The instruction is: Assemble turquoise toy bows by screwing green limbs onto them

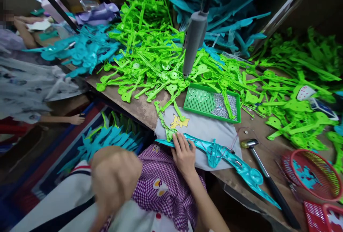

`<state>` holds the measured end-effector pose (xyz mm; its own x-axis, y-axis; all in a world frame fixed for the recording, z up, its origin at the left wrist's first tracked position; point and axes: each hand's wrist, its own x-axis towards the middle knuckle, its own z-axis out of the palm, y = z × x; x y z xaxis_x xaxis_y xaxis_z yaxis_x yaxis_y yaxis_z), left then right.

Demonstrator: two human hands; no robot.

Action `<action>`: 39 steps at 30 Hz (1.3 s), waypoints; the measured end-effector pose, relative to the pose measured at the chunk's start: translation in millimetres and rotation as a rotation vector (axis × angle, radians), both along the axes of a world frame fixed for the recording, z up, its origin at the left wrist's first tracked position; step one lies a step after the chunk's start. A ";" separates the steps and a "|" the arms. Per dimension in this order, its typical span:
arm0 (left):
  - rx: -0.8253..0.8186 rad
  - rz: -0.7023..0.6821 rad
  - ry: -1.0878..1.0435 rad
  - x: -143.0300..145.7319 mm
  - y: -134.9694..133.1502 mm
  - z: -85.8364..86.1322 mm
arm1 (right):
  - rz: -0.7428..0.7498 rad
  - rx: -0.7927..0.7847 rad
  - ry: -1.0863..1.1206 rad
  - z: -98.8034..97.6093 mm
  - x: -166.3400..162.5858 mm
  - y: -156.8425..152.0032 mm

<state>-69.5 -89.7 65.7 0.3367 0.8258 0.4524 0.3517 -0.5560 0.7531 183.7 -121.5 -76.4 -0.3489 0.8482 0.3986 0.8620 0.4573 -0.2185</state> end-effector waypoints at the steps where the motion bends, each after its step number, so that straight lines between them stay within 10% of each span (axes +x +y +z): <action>1: 0.015 -0.058 -0.021 6.2 4.5 0.5 | -0.002 0.007 -0.009 -0.8 0.4 -0.2; 7: -0.063 0.250 -0.426 58.8 63.5 -6.4 | 0.002 0.059 -0.029 0.1 -0.2 -0.3; 12: -0.068 0.219 -0.456 84.1 78.9 -15.9 | 0.005 0.089 -0.067 3.1 -1.7 0.8; 22: -0.142 0.541 -0.222 6.2 116.4 -95.1 | -0.003 0.145 -0.032 -3.1 -3.7 2.3; 29: 0.003 0.692 -0.045 -0.1 170.6 -122.6 | -0.010 0.151 -0.052 0.7 -4.0 2.0; 39: 0.232 1.062 -0.003 -2.5 162.5 -132.7 | 0.000 0.146 0.067 3.4 -7.8 0.2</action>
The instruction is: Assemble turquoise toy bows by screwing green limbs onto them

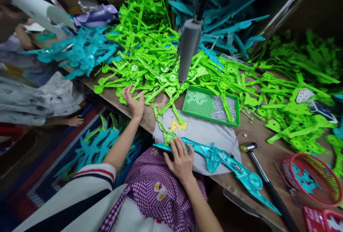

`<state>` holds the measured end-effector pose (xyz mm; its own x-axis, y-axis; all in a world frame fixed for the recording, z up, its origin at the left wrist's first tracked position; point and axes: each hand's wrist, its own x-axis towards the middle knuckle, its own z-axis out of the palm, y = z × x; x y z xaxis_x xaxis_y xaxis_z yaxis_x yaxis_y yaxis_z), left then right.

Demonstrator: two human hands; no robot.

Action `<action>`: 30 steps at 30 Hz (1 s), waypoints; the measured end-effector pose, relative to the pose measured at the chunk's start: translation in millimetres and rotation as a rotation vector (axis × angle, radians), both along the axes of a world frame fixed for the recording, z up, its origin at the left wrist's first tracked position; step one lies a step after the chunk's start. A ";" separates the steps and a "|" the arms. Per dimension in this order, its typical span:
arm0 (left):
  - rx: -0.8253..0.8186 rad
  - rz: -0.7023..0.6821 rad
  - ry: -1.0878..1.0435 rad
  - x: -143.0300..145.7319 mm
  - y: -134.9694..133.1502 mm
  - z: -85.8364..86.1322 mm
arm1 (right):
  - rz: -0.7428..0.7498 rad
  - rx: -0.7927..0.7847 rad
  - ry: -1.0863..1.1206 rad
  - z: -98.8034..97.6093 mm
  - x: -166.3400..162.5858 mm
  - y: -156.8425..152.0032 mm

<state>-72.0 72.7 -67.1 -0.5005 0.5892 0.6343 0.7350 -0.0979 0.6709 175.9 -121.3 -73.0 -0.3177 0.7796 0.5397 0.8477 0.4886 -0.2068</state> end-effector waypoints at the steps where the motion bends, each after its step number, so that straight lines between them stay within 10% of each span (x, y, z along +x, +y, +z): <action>1: -0.012 -0.031 0.027 0.0 -2.2 1.1 | 0.006 0.010 0.016 0.4 0.0 -0.3; 5: -0.120 -0.211 0.239 -20.3 -8.6 12.4 | 0.017 0.067 0.098 -0.8 2.0 -2.3; 9: -0.023 -0.006 0.168 -67.5 10.1 32.6 | 0.029 0.133 0.214 -5.3 3.1 -4.4; 12: -0.093 -0.119 0.220 -87.8 39.3 41.7 | 0.030 0.164 0.242 -9.0 2.2 -5.2; 23: -0.240 -0.250 0.215 -108.9 51.4 29.4 | 0.037 0.130 0.267 -7.7 6.7 -6.5; 30: -0.266 -0.377 0.251 -108.5 93.5 60.6 | 0.035 0.094 0.266 -2.9 7.1 -4.6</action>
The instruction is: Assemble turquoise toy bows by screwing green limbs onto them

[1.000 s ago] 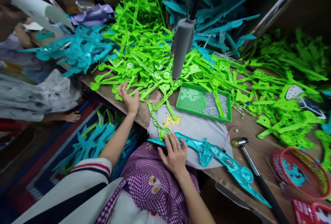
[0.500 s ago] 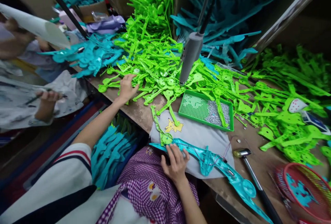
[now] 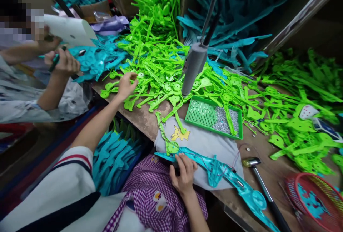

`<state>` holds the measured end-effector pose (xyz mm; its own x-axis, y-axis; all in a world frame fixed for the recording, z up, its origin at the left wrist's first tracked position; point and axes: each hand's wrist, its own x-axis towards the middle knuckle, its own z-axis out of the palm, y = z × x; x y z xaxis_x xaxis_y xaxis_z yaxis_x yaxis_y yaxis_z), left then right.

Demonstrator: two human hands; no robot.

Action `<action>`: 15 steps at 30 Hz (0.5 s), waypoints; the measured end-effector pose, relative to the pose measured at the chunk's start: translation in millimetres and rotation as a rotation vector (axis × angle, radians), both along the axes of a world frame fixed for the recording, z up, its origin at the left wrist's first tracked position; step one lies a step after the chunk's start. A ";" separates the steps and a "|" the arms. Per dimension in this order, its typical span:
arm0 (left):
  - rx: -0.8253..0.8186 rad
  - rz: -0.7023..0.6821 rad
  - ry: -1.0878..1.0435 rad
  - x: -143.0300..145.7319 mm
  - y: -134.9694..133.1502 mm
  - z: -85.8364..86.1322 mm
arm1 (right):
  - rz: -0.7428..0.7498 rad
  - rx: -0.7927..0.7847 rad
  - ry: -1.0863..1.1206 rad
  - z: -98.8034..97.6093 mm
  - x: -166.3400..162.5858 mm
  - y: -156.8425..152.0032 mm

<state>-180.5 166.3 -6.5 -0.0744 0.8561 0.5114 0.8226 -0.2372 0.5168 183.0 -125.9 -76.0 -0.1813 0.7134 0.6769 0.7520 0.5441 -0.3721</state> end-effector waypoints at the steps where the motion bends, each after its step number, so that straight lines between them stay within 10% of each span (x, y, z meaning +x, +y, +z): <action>1: 0.002 -0.016 0.008 7.7 3.1 1.9 | -0.010 -0.006 0.008 0.1 -0.1 0.0; 8: 0.089 -0.009 0.050 73.5 -58.2 -41.6 | -0.044 -0.097 0.195 8.3 20.8 -2.9; 15: 0.104 0.077 0.051 78.2 -84.7 -57.1 | -0.129 -0.140 0.364 51.8 27.3 34.0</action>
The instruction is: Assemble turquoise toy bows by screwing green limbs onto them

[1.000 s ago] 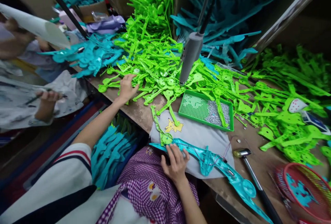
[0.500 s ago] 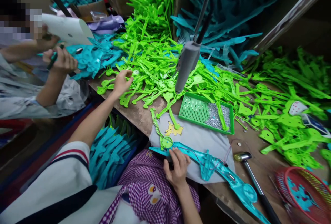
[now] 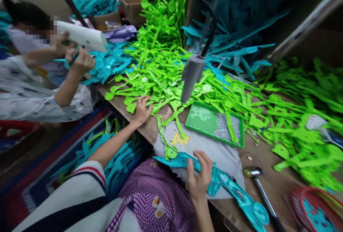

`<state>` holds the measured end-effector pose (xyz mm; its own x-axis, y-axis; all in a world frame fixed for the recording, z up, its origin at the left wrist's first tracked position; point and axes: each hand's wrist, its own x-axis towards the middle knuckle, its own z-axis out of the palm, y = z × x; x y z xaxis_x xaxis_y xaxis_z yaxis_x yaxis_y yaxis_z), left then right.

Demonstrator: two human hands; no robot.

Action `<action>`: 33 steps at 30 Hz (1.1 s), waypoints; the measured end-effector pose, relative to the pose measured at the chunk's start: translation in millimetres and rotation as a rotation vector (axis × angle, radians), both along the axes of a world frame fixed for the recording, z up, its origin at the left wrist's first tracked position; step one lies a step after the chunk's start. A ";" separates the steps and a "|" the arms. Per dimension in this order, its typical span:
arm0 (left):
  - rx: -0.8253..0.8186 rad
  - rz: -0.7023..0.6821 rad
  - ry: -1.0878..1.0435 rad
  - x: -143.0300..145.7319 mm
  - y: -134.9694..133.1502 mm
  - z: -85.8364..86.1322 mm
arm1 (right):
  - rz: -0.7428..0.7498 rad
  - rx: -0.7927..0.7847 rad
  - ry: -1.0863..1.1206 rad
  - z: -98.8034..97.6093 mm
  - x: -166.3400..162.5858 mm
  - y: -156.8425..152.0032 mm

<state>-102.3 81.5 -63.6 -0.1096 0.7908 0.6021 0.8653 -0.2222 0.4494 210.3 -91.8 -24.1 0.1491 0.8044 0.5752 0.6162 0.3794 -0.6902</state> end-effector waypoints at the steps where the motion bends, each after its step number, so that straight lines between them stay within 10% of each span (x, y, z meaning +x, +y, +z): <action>1: -0.011 -0.001 0.014 -0.2 1.1 -0.1 | -0.013 -0.012 0.028 12.7 -7.2 9.1; 7: -0.106 -0.092 0.118 5.1 4.5 -3.4 | -0.010 -0.011 0.361 67.0 -39.7 62.7; 13: -0.025 -0.055 0.075 1.3 2.7 -1.7 | 0.044 -0.268 0.241 44.8 33.8 34.5; 17: -0.012 -0.042 -0.013 -0.8 5.1 -4.8 | -0.013 -0.295 0.015 63.7 92.3 19.0; 25: 0.023 -0.033 -0.033 -3.0 5.4 0.5 | -0.175 -0.635 -0.700 50.7 173.7 110.9; 33: 0.042 -0.059 0.027 -6.3 10.4 -4.0 | -0.183 -0.629 -0.603 38.8 193.7 162.3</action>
<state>-108.6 92.0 -67.6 -0.0469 0.7691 0.6373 0.8621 -0.2912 0.4148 404.0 70.4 14.6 0.1210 0.9910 0.0576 0.9557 -0.1006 -0.2766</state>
